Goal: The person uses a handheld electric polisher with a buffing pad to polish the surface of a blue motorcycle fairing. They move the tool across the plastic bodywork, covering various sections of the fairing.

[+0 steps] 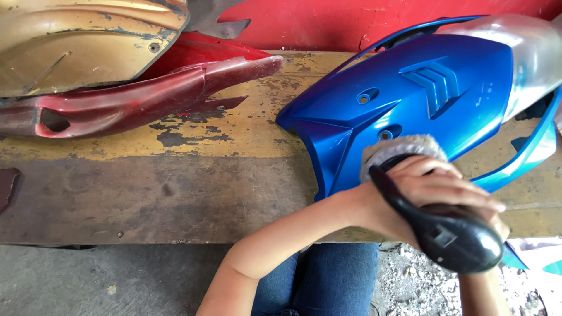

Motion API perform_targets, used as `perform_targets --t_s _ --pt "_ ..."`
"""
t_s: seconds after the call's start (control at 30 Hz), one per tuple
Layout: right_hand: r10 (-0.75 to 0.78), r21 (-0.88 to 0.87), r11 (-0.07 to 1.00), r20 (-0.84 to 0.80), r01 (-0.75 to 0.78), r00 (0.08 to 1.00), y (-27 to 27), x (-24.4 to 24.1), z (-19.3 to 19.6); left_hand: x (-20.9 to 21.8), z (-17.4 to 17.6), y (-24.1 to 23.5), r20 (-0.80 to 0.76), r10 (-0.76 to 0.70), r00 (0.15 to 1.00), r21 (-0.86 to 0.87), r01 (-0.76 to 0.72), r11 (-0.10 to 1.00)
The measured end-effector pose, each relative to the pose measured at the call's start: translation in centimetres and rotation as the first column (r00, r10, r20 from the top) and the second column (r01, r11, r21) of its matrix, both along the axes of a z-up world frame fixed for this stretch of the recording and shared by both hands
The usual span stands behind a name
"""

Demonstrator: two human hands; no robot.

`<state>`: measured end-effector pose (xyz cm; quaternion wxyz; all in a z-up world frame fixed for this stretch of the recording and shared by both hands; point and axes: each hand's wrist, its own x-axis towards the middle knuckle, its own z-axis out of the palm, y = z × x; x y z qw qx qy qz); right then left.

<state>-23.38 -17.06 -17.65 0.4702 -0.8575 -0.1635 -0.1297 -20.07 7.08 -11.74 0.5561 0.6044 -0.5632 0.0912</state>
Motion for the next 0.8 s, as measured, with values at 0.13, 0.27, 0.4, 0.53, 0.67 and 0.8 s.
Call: perform_targets --t_s 0.13,0.27,0.4,0.53,0.67,0.8 --pt "0.021 0.245 0.969 -0.021 -0.015 1.0 -0.2 0.8 0.6 0.7 0.4 -1.0 0.113 0.025 0.993 0.036 -0.029 0.999" --pt "0.01 0.199 0.979 0.136 -0.037 0.991 2.0 1.0 2.7 -1.2 -0.8 -0.7 0.077 0.031 0.997 0.102 -0.038 0.994" --pt "0.002 0.15 0.988 0.292 -0.048 0.956 5.1 -0.3 5.2 -2.1 -1.7 -1.3 0.073 0.051 0.996 0.129 -0.06 0.99" --pt "0.002 0.096 0.994 0.43 -0.048 0.903 7.5 -2.3 6.9 -0.6 -1.3 -3.0 0.108 0.045 0.993 0.065 -0.052 0.997" --pt "0.011 0.042 0.998 0.568 -0.042 0.823 7.9 -3.2 6.8 -1.2 1.4 -2.1 0.167 0.185 0.968 0.134 -0.208 0.969" --pt "0.021 0.004 1.0 0.66 -0.031 0.751 4.2 -2.4 3.2 -3.8 -0.6 4.2 -0.041 -0.013 0.999 0.052 0.015 0.999"
